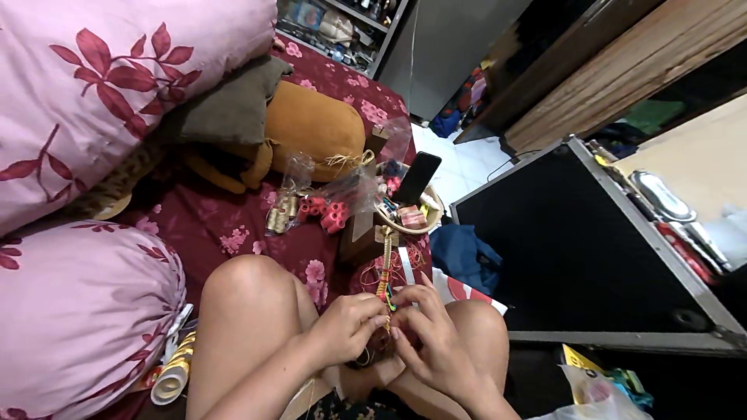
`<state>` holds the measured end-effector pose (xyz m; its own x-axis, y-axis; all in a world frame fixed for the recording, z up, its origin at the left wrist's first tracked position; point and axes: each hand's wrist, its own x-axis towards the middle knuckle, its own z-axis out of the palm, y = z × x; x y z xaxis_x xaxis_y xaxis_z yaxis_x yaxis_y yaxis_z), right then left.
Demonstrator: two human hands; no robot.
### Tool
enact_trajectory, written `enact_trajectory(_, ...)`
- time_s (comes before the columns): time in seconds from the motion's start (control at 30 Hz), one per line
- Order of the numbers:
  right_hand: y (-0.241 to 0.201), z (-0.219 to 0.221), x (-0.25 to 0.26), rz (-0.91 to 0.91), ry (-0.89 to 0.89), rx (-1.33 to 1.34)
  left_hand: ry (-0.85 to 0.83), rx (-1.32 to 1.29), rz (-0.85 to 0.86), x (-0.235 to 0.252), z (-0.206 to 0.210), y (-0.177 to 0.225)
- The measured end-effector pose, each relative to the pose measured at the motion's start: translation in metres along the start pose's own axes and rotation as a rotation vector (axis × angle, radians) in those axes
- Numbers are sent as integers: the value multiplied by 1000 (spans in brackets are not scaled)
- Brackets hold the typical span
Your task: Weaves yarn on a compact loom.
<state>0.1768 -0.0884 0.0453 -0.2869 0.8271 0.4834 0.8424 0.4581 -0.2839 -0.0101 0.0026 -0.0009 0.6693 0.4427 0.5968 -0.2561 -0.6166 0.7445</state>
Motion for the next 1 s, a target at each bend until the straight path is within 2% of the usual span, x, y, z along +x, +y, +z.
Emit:
enact_trajectory(0.2, 8, 0, -8, 106, 69, 38, 0, -11, 17, 1, 0, 0)
enact_trajectory(0.53, 3, -3, -5, -42, 18, -10, -12, -20, -8, 0, 1, 1)
enact_trajectory(0.6, 1, -1, -5, -5, 39, -3, -17, -17, -14, 0, 2, 2)
enact_trajectory(0.8, -10, 6, -11, 272, 109, 227, 3, -39, 42, 0, 7, -1)
enact_trajectory(0.9, -9, 6, -13, 288, 116, 285, 8, -21, 44, 0, 6, -1)
enact_trajectory(1.0, -3, 2, -15, 224, 97, 235, 7, -13, 46, 0, 6, -2)
